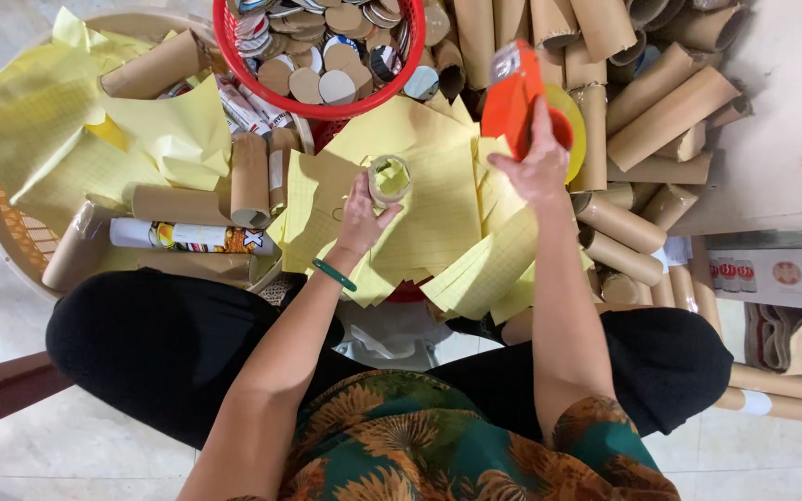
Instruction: The person wraps yellow paper around cardboard tubes, applies product labels to the exterior, and uses a tape dispenser to seal the ends.
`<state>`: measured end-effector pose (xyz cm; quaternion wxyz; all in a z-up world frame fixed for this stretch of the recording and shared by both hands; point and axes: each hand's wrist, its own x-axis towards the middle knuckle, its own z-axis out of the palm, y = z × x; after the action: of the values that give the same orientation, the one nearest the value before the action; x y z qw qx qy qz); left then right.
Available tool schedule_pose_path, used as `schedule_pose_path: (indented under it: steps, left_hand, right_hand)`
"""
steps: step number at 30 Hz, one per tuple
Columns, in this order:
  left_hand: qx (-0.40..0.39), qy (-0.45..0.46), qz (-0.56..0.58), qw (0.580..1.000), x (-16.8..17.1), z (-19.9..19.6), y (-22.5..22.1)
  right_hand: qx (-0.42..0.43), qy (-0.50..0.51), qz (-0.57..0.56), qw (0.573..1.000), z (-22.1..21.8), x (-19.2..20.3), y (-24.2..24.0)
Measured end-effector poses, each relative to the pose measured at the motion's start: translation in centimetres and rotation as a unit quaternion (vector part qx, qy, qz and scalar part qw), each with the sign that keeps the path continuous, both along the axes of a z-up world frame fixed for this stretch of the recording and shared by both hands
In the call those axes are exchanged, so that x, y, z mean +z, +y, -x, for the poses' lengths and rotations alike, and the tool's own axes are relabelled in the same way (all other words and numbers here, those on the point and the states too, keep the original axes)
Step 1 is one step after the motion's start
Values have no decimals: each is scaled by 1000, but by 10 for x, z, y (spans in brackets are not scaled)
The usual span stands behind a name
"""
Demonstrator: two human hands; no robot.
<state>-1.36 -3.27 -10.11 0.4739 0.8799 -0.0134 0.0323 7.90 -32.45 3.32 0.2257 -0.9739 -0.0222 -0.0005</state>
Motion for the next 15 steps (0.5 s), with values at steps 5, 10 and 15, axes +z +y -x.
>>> schedule_pose_path:
  steps: [5,10,15]
  left_hand:
    - [-19,12,-16,1000,-12,-5,3]
    - [-28,19,-16,999,-2,-6,-4]
    - [-27,43,-17,999,7,-6,-10]
  right_hand:
    - [-118,56,-407,904,-4,94,-9]
    - [-303,19,-550,778,7,143,-33]
    - [-141,-6,-648,748,37,175,-7]
